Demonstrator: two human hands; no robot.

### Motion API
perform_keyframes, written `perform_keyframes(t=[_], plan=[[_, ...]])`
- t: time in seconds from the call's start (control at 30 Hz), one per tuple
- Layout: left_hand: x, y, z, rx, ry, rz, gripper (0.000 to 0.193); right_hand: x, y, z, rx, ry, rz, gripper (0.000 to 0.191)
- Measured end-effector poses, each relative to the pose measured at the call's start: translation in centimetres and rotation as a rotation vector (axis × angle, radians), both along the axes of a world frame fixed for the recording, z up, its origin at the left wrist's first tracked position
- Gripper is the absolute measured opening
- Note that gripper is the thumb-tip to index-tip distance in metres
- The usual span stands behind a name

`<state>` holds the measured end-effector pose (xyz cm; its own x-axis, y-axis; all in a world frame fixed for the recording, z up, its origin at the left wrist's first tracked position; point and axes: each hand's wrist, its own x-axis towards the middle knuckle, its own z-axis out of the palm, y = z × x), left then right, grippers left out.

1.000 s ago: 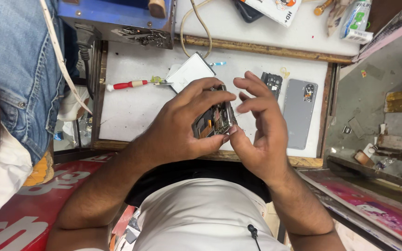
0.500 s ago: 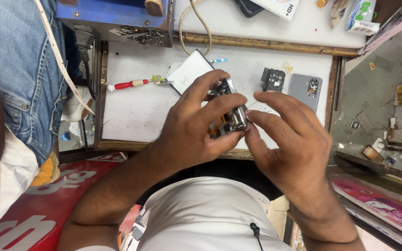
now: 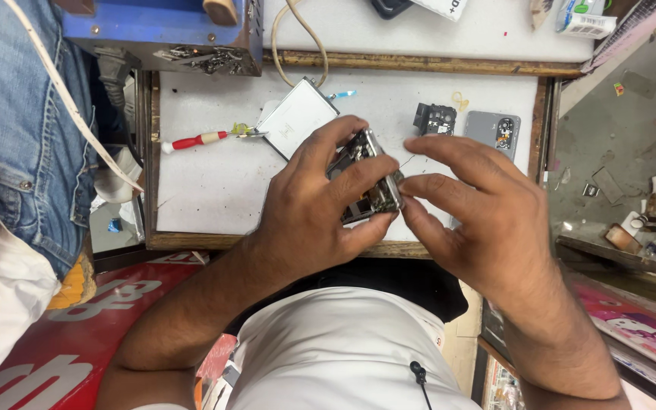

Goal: The person disassembles a smartphone, removes the battery and a small circuit board, and uses a tool to pry open the device casing. They then place the components on the workbench.

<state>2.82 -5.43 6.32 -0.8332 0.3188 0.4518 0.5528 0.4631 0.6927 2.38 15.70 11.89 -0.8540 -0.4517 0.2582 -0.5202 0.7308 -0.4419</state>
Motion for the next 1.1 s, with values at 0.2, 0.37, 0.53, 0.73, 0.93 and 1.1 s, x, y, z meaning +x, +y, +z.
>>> perform_keyframes(t=[0.2,0.37,0.53,0.73,0.93,1.1], plan=[[0.1,0.1,0.1,-0.032,0.0,-0.005,0.056,-0.1,0.4,-1.6,-0.258,-0.165,0.021,0.018],[0.2,-0.5,0.1,-0.044,-0.022,-0.044,0.057,0.1,0.4,-2.3,-0.243,-0.123,0.04,0.016],[0.4,-1.1,-0.2,-0.046,-0.01,-0.059,0.058,0.3,-0.1,-2.3,-0.195,-0.072,0.052,0.014],[0.4,-1.5,-0.7,-0.026,-0.033,-0.082,0.056,0.5,-0.7,-2.3,-0.187,-0.052,0.046,0.014],[0.5,-1.7,-0.7,-0.009,-0.035,-0.083,0.054,0.4,-0.9,-1.6,-0.19,-0.097,0.024,0.014],[0.5,-1.8,-0.1,-0.003,-0.084,-0.115,0.054,0.6,-1.0,-0.3,-0.113,-0.13,0.041,0.016]])
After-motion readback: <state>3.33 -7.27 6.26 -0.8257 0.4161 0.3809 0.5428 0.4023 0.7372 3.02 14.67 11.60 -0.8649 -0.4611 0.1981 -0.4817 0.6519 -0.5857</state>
